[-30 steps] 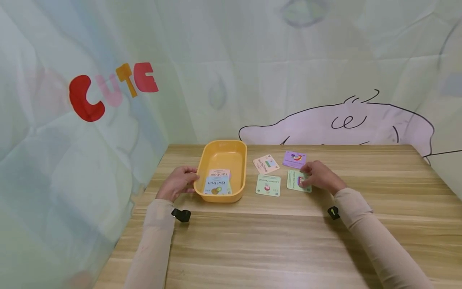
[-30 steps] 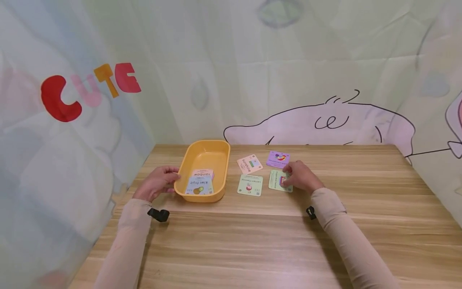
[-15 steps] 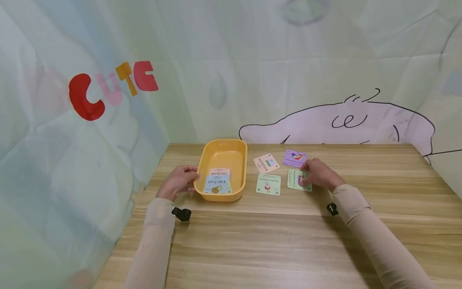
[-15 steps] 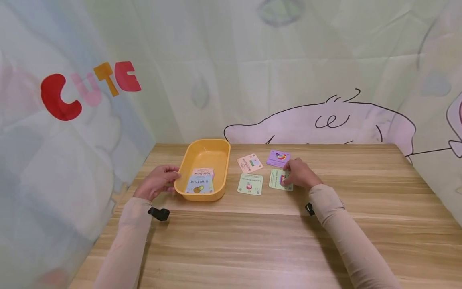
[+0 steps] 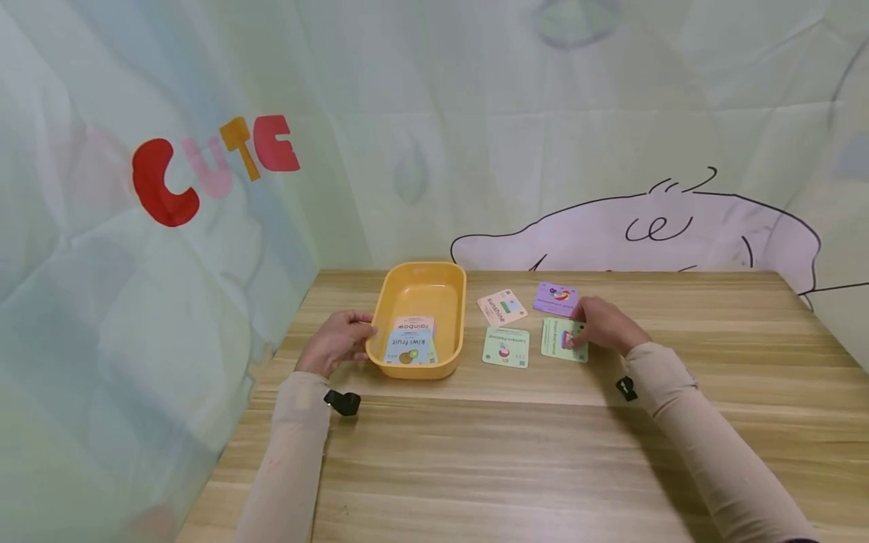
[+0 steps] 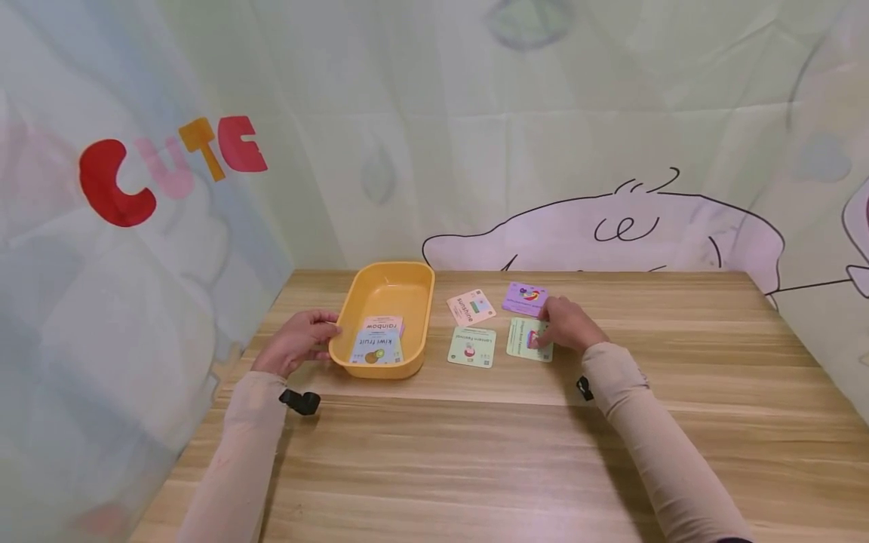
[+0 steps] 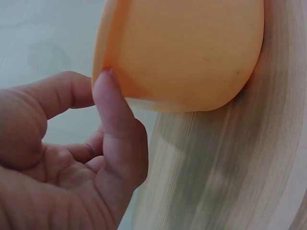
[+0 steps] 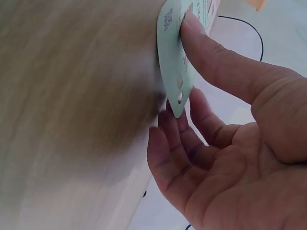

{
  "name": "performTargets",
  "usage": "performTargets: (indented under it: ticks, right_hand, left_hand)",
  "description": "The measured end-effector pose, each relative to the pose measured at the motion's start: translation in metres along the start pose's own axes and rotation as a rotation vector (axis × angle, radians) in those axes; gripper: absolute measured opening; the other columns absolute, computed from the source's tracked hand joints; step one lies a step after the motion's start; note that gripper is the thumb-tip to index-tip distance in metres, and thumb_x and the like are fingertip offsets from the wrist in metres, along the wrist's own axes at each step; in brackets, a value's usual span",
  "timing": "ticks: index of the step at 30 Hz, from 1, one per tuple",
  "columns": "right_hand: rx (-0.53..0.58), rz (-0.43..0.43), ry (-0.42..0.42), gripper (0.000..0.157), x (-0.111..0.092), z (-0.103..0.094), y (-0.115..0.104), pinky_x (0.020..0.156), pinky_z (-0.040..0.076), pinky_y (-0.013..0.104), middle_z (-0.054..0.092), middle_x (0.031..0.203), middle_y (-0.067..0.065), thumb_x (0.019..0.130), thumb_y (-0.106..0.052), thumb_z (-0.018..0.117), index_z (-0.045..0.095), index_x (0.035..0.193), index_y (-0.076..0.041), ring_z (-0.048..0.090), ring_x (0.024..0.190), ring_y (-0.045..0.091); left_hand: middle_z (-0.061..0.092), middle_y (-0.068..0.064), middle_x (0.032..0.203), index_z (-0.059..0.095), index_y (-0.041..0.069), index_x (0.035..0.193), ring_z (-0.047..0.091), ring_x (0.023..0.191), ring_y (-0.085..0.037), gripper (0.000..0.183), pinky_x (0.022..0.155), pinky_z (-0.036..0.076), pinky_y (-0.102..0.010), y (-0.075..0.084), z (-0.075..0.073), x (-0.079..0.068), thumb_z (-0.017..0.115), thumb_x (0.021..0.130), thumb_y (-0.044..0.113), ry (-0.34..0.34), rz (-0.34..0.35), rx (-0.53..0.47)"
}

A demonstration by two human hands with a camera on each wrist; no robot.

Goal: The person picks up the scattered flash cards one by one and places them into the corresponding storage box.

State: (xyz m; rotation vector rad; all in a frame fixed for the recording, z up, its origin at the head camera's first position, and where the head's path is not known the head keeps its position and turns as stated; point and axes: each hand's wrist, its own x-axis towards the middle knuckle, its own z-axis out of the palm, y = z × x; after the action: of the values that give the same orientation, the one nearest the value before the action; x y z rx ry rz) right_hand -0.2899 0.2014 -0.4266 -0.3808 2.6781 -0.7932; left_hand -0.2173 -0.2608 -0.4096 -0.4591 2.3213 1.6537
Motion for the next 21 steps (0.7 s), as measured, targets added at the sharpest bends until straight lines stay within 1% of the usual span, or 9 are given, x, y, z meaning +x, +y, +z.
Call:
performTargets:
  ticks: [6, 9, 13, 16, 19, 21]
  right_hand:
    - [0.042, -0.004, -0.019, 0.041, 0.001, -0.002, 0.006, 0.105, 0.044, 0.054, 0.061, 0.119, 0.021, 0.085, -0.015, 0.083, 0.06, 0.114, 0.001, 0.054, 0.106, 0.034]
    - [0.063, -0.028, -0.033, 0.037, 0.001, -0.003, 0.009, 0.106, 0.042, 0.057, 0.06, 0.123, 0.025, 0.088, -0.015, 0.08, 0.061, 0.116, 0.001, 0.054, 0.11, 0.036]
    - [0.111, -0.035, -0.051, 0.033, 0.0, -0.004, 0.011, 0.107, 0.042, 0.058, 0.057, 0.128, 0.028, 0.092, -0.013, 0.075, 0.062, 0.119, 0.001, 0.053, 0.117, 0.04]
    - [0.156, -0.015, -0.062, 0.031, 0.0, -0.004, 0.012, 0.1, 0.049, 0.049, 0.056, 0.128, 0.028, 0.093, -0.011, 0.074, 0.061, 0.12, 0.001, 0.054, 0.113, 0.037]
    - [0.216, -0.001, -0.079, 0.032, 0.001, -0.004, 0.012, 0.087, 0.055, 0.038, 0.057, 0.123, 0.026, 0.095, -0.009, 0.071, 0.059, 0.122, 0.002, 0.057, 0.104, 0.031]
    - [0.259, 0.009, -0.087, 0.033, 0.001, -0.004, 0.013, 0.08, 0.057, 0.033, 0.058, 0.118, 0.023, 0.096, -0.009, 0.07, 0.057, 0.124, 0.002, 0.059, 0.098, 0.026]
  left_hand:
    - [0.06, -0.016, 0.124, 0.052, 0.001, 0.137, 0.064, 0.093, -0.021, 0.037, 0.069, 0.06, -0.029, 0.0, -0.001, 0.0, 0.059, 0.103, 0.015, -0.012, 0.012, -0.006]
    - [0.06, -0.016, 0.123, 0.051, 0.001, 0.137, 0.064, 0.092, -0.021, 0.038, 0.069, 0.06, -0.029, 0.0, -0.001, 0.0, 0.059, 0.103, 0.015, -0.015, 0.02, -0.004]
    - [0.06, -0.016, 0.123, 0.051, 0.0, 0.137, 0.064, 0.092, -0.02, 0.038, 0.069, 0.06, -0.029, 0.0, -0.001, 0.0, 0.059, 0.103, 0.015, -0.011, 0.024, -0.004]
    - [0.059, -0.016, 0.124, 0.052, 0.001, 0.136, 0.063, 0.093, -0.021, 0.037, 0.069, 0.06, -0.029, 0.0, 0.0, 0.0, 0.059, 0.103, 0.015, -0.007, 0.02, -0.002]
    - [0.059, -0.015, 0.124, 0.052, 0.002, 0.136, 0.063, 0.094, -0.021, 0.037, 0.069, 0.06, -0.028, 0.0, 0.0, 0.0, 0.059, 0.102, 0.015, -0.002, 0.008, -0.003]
    - [0.059, -0.016, 0.124, 0.052, 0.002, 0.136, 0.063, 0.094, -0.021, 0.037, 0.068, 0.06, -0.028, -0.001, 0.001, 0.0, 0.059, 0.102, 0.015, -0.003, 0.004, -0.005]
